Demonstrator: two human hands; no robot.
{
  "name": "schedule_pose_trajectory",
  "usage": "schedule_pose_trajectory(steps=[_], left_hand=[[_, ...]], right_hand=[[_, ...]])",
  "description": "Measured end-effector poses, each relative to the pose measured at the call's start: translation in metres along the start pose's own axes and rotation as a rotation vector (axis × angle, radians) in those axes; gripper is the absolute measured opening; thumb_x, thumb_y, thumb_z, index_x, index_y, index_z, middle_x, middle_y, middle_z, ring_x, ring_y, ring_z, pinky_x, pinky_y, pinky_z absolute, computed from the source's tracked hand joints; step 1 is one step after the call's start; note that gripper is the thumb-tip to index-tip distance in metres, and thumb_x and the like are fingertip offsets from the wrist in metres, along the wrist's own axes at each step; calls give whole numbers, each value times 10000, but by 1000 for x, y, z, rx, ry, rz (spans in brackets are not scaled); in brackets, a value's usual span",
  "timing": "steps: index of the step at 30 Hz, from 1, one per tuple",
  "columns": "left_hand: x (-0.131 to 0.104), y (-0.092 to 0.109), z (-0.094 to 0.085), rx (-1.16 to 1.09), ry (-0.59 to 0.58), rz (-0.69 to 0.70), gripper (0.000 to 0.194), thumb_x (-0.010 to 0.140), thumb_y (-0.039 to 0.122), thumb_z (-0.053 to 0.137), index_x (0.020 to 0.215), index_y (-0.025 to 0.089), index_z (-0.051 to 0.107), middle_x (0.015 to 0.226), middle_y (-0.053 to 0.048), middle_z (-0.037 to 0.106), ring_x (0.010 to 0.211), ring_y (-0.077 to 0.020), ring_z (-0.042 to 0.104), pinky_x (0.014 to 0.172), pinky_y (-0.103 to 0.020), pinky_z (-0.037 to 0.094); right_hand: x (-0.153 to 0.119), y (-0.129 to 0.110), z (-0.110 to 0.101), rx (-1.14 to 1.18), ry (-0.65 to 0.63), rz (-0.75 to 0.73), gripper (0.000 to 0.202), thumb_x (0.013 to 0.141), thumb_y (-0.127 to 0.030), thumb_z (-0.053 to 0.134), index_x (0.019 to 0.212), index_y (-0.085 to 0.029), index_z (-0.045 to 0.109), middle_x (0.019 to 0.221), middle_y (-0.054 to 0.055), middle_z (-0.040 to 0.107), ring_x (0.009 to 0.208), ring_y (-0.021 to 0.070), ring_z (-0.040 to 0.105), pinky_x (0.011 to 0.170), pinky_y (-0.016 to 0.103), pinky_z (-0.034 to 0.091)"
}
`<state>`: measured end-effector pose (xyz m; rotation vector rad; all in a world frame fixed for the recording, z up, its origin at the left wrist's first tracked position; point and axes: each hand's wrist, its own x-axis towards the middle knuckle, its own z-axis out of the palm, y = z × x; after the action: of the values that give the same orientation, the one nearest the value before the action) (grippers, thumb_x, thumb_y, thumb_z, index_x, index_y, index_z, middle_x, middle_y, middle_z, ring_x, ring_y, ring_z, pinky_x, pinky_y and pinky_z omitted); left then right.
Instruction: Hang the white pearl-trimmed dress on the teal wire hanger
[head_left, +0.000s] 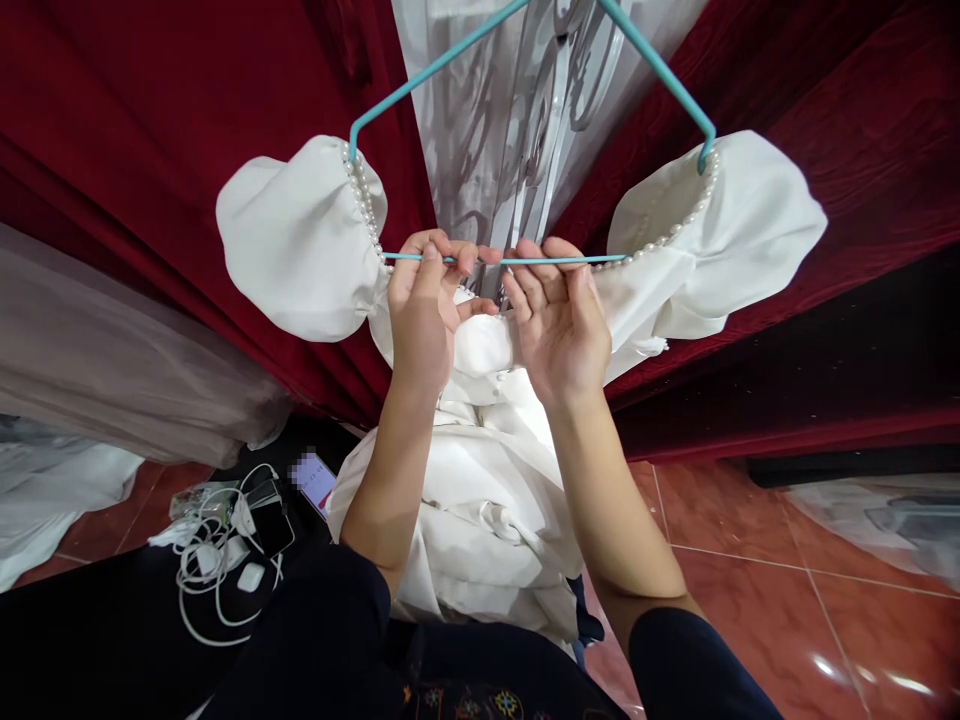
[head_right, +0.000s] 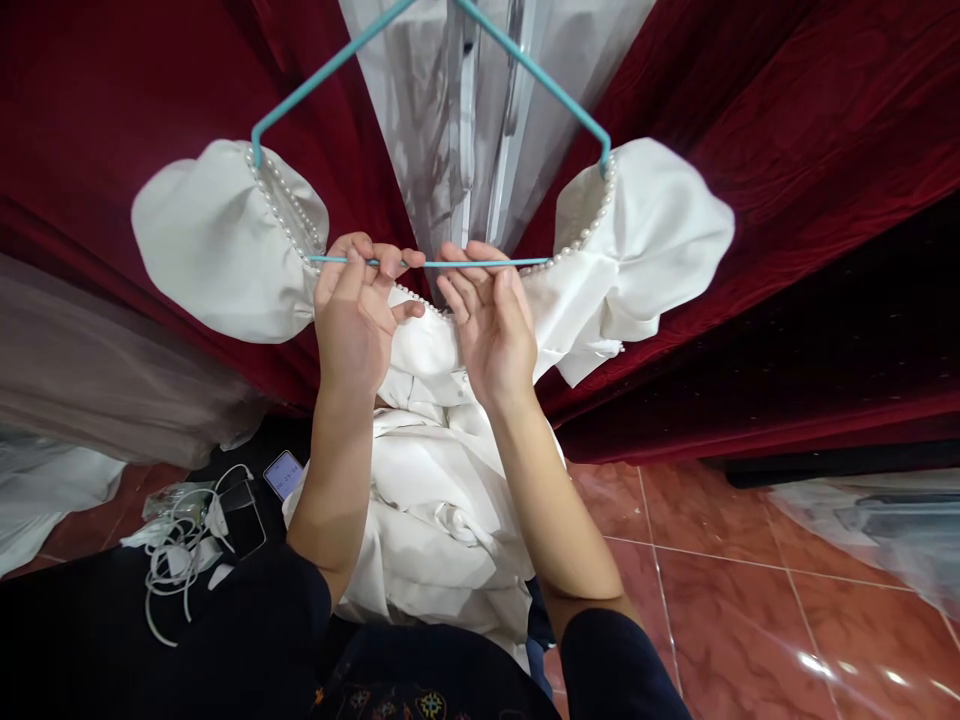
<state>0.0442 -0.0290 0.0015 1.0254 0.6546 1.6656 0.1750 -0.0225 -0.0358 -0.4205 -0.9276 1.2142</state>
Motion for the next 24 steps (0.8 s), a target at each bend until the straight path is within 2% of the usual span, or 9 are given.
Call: schedule_pose_trajectory(steps=[2,5,8,10,12,14,16,19,24], left_hand=[[-3,-1,-2,-5,-56,-7,180,1090,394,543,992,245,519,984,-55,677,1249,-269,698,892,-363,637],[-15,-4,-7,96,-115,-39,284,1069,514,594,1097,232,586,1294,-108,688,1304,-321,673,893,-384,633],[-33,-10,-15,314,-27,62,427,999,601,687,1235,251,624,1496,-120,599,1266,-297,684,840,-306,628],[-41,-13,-21,446,99,215,418,996,559,711,1273,255,632,1394,-108,650,1121,-223,707,778,-251,598],[-42,-16,-26,533,240,403,338,987,460,747,1225,243,647,1135,-59,675,924,-154,659,731,-226,545],[-35,-17,-30,581,356,584,288,932,348,801,1128,234,624,987,-14,574,843,-133,570,725,-229,488],[-22,-16,-33,631,423,711,338,871,254,802,1111,240,563,1043,-20,516,880,-148,526,745,-257,446],[-1,-10,-36,794,467,771,486,790,121,705,1218,248,514,1233,-64,508,1059,-207,507,879,-326,426],[25,3,-39,1062,421,773,529,782,11,610,1246,242,504,1245,-63,537,1169,-260,517,1161,-438,320]], right_hand=[[0,2,0,82,40,-1,263,1007,-543,604,1090,-296,642,1178,-23,740,1152,149,717,1124,370,589],[0,2,0,128,68,-24,244,1007,-542,606,1034,-299,608,1099,-29,735,1139,143,717,1117,356,591],[1,-1,1,104,81,-55,233,1011,-514,609,999,-285,570,1043,-25,719,1176,137,705,1157,346,561],[0,-1,3,84,82,-64,231,1015,-499,603,993,-276,544,1036,-23,707,1179,137,705,1165,352,554],[-1,0,3,89,71,-69,245,1025,-510,585,1006,-272,532,1046,-17,696,1167,134,708,1149,347,562],[-2,2,3,103,63,-77,264,1035,-530,562,1018,-269,527,1053,-11,686,1151,128,710,1122,329,573],[-2,3,2,92,65,-84,276,1039,-542,542,1025,-267,518,1058,-5,677,1144,126,708,1102,323,580],[-2,5,3,39,78,-86,298,1041,-557,517,1012,-262,490,1064,5,667,1145,134,707,1095,337,583],[-1,6,9,17,117,-148,300,1055,-543,505,988,-252,480,1025,-5,652,1100,116,720,1043,304,595]])
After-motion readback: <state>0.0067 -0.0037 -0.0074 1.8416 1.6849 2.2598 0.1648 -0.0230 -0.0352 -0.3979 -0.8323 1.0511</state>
